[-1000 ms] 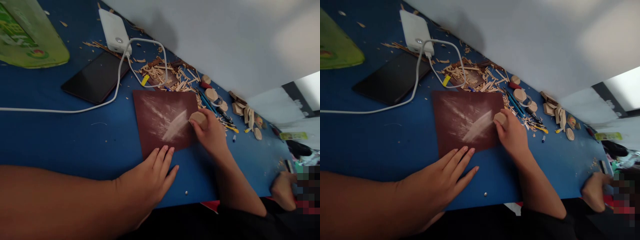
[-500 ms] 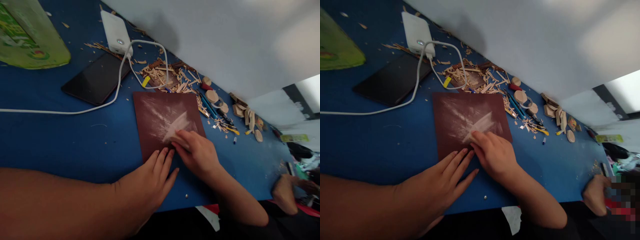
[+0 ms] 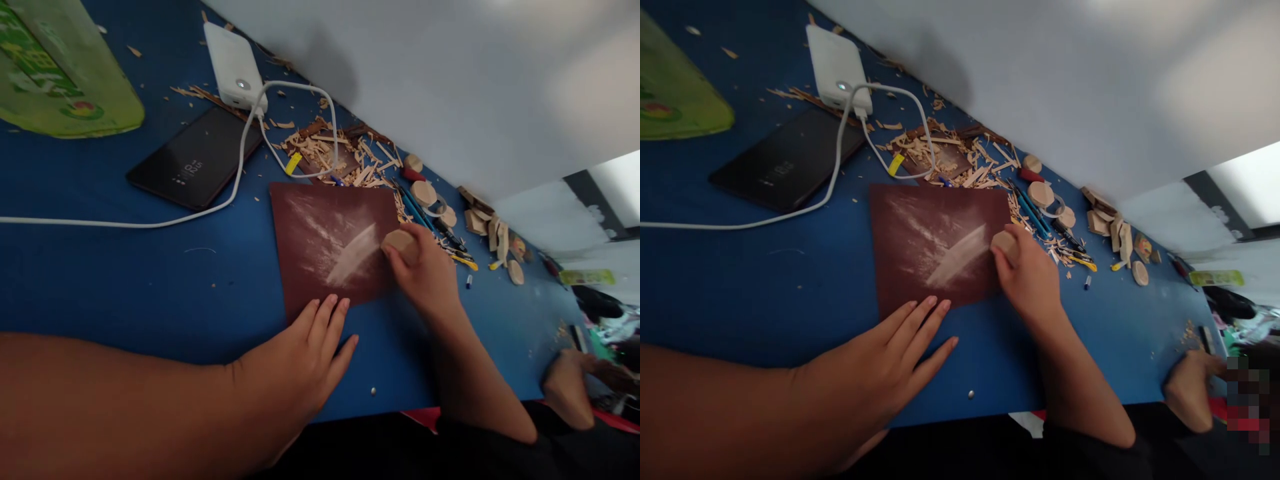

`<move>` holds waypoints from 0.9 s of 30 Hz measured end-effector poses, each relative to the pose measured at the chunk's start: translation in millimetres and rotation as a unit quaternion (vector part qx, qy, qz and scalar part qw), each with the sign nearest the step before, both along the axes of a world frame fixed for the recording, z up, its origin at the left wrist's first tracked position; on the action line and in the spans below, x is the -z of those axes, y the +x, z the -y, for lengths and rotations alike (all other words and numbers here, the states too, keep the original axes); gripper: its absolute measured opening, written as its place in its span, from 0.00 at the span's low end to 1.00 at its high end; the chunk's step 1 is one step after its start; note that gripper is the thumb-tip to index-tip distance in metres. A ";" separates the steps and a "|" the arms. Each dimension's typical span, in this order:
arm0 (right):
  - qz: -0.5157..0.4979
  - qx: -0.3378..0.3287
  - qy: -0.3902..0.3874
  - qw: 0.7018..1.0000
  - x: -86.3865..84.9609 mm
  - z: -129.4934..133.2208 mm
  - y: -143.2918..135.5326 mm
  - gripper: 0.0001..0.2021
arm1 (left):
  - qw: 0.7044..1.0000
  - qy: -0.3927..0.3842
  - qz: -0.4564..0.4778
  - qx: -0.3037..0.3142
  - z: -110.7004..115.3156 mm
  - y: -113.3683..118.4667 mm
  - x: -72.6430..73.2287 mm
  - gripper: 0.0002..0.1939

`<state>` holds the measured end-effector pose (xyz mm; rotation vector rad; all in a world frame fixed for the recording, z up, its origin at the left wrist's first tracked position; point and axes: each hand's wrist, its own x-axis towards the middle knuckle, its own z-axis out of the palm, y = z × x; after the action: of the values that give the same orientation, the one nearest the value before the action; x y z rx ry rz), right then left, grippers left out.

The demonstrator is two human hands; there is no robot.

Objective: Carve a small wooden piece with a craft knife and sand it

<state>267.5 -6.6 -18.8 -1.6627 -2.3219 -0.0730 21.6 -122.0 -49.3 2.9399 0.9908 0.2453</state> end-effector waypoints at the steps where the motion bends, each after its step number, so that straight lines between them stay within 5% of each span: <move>1: 0.003 -0.032 -0.009 0.999 -0.9 2.6 -1.5 0.21 | 1.000 0.002 0.007 0.001 0.3 0.2 1.8 0.47; 4: 0.011 -0.125 -0.048 0.991 -1.6 10.4 -6.2 0.19 | 1.000 -0.008 0.010 0.012 0.8 0.3 4.8 0.51; 9: 0.015 -0.001 0.003 1.000 -1.1 6.6 -6.4 0.21 | 1.000 -0.007 0.006 0.005 0.6 0.5 2.8 0.54; 14: 0.020 -0.143 -0.045 0.988 -0.7 12.8 -11.8 0.18 | 1.000 -0.019 -0.016 0.019 -3.1 -2.8 -7.5 0.53; 19: 0.022 -0.008 0.010 1.000 -1.1 5.7 -7.6 0.20 | 0.999 -0.029 -0.019 0.027 -3.1 -2.6 -4.9 0.55; 23: 0.030 -0.151 -0.031 0.988 -0.8 15.1 -13.8 0.17 | 1.000 -0.010 0.022 0.010 0.2 0.8 5.5 0.50; 27: 0.034 -0.039 0.007 0.999 -2.0 9.3 -11.0 0.20 | 1.000 -0.021 0.008 0.009 -0.6 0.2 1.9 0.53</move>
<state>256.5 -16.0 -16.8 -1.5839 -2.4269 -0.1315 21.8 -121.4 -51.2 2.9026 0.9542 0.2447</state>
